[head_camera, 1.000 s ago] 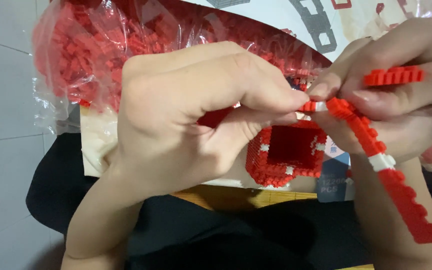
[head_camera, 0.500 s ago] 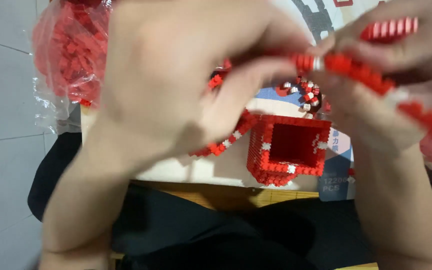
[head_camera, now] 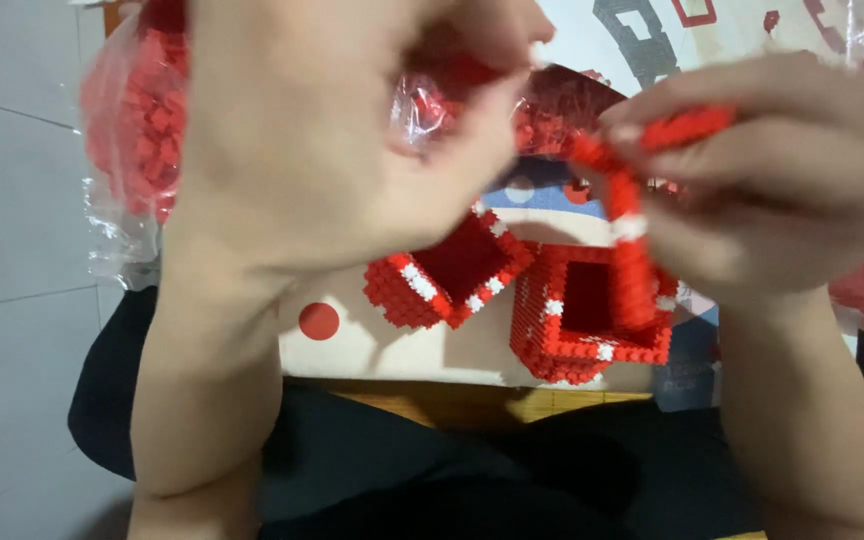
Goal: Assembling a small structure using red and white micro-sized toy building blocks.
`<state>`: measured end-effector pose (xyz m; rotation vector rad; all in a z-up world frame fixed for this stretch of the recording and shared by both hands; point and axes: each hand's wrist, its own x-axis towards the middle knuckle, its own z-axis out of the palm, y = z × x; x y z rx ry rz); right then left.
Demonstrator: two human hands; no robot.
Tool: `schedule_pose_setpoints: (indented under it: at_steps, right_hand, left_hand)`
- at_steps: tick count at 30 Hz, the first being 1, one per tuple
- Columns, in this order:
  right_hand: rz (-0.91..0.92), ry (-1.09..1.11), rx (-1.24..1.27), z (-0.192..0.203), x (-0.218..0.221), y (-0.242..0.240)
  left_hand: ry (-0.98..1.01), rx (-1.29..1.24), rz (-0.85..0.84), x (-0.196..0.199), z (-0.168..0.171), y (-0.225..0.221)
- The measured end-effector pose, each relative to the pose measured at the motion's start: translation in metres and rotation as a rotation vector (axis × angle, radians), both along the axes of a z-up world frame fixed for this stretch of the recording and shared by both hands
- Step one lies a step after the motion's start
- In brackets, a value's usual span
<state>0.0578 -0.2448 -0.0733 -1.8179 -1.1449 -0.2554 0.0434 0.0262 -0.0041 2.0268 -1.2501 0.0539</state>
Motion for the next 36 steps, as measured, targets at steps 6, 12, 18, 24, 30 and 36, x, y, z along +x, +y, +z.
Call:
schedule_pose_setpoints:
  at_steps: [6, 12, 18, 24, 30, 36]
  right_hand:
    - [0.004, -0.171, -0.224, 0.039, -0.023, 0.039]
    - [-0.050, -0.187, -0.370, 0.060, -0.042, 0.050]
    - [0.002, -0.226, -0.443, 0.065, -0.043, 0.050]
    - [0.053, -0.215, -0.453, 0.047, -0.030, 0.024]
    - [0.052, -0.126, -0.440, 0.037, -0.018, 0.011]
    - [0.161, -0.151, -0.373, 0.045, -0.016, 0.038]
  left_hand:
    - [0.006, -0.014, -0.019, -0.007, 0.001, 0.016]
    - [0.032, -0.037, -0.018, -0.004, -0.008, 0.027]
    - [0.054, -0.058, -0.025, 0.000, -0.016, 0.028]
    - [0.084, -0.034, -0.048, 0.000, -0.018, 0.025]
    - [0.059, 0.054, -0.035, -0.001, -0.024, 0.017]
    - [0.036, 0.025, -0.089, 0.001, -0.026, 0.017]
